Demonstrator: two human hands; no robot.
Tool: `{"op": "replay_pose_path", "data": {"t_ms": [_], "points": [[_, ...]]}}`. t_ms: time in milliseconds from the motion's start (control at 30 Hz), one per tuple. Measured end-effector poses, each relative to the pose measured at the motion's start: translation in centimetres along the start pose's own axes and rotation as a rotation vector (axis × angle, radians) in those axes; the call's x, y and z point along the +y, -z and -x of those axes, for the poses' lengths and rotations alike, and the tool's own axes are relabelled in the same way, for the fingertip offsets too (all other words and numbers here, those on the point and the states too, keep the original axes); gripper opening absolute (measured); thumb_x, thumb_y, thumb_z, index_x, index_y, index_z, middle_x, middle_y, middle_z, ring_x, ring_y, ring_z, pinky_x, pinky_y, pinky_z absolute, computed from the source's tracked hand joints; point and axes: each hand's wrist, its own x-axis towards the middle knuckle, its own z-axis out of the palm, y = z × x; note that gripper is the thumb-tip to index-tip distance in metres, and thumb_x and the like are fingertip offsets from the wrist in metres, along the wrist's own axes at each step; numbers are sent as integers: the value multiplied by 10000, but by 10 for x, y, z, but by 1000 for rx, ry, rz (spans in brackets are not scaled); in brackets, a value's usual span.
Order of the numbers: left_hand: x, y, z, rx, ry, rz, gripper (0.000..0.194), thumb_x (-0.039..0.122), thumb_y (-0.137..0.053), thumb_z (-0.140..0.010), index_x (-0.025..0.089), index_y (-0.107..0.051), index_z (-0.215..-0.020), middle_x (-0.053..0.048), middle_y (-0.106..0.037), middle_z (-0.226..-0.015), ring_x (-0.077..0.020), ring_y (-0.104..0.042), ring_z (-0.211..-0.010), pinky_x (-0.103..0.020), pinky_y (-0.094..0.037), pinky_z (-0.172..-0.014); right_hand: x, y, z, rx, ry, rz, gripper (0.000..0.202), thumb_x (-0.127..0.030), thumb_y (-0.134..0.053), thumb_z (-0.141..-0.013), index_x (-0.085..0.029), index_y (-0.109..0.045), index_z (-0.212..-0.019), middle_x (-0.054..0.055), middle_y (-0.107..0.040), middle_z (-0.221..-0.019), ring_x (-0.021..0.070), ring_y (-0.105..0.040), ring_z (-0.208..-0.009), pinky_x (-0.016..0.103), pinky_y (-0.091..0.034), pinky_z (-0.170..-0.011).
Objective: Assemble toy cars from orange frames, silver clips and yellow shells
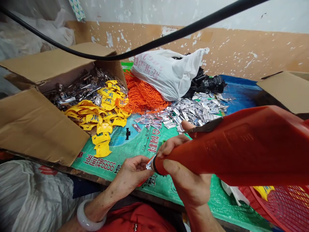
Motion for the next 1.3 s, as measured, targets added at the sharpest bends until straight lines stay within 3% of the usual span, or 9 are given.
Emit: {"op": "replay_pose_path", "data": {"t_ms": [267,500,833,1000,1167,1300], "points": [[-7,-5,0,75,-36,-32,156,225,-658,-617,137,-656,-746,56,-491,-530,-70,-392,-480,-194,-281,-447,4,0,6,-2,3,63,480,-166,-694,-679,-298,-556,-1120,-28,-566,-707,155,-562,-624,346,-506,-597],[-18,-6,-2,95,-86,-111,202,216,-598,-621,135,-679,-788,29,-541,-563,-93,-428,-507,-209,-314,-475,8,2,9,-62,2,80,461,-224,-717,-731,-318,-526,-1140,-37,-574,-731,143,-578,-636,336,-509,-632],[-10,-3,2,109,-46,-130,195,182,-567,-581,127,-657,-744,55,-480,-537,-84,-377,-496,-208,-270,-456,13,2,12,-100,11,138,455,-262,-706,-729,-334,-527,-1141,-30,-577,-723,170,-567,-648,369,-509,-663],[-6,1,2,84,-88,-127,173,180,-595,-621,135,-642,-781,60,-479,-562,-85,-387,-518,-210,-282,-478,0,-2,5,-81,21,116,525,-293,-734,-705,-341,-513,-1179,-28,-593,-725,176,-576,-643,391,-513,-659],[7,15,6,-28,-27,143,201,219,-704,-647,149,-634,-821,44,-570,-660,-74,-453,-573,-194,-317,-533,-18,1,-16,97,104,147,489,-210,-742,-656,-286,-576,-1111,-33,-603,-700,165,-574,-609,339,-486,-587],[12,21,11,-96,25,415,253,241,-767,-638,144,-672,-852,6,-658,-769,-78,-538,-642,-193,-383,-620,-20,25,-36,351,205,534,247,-268,-788,-608,-200,-647,-799,6,-616,-745,171,-581,-620,363,-465,-612]]}}
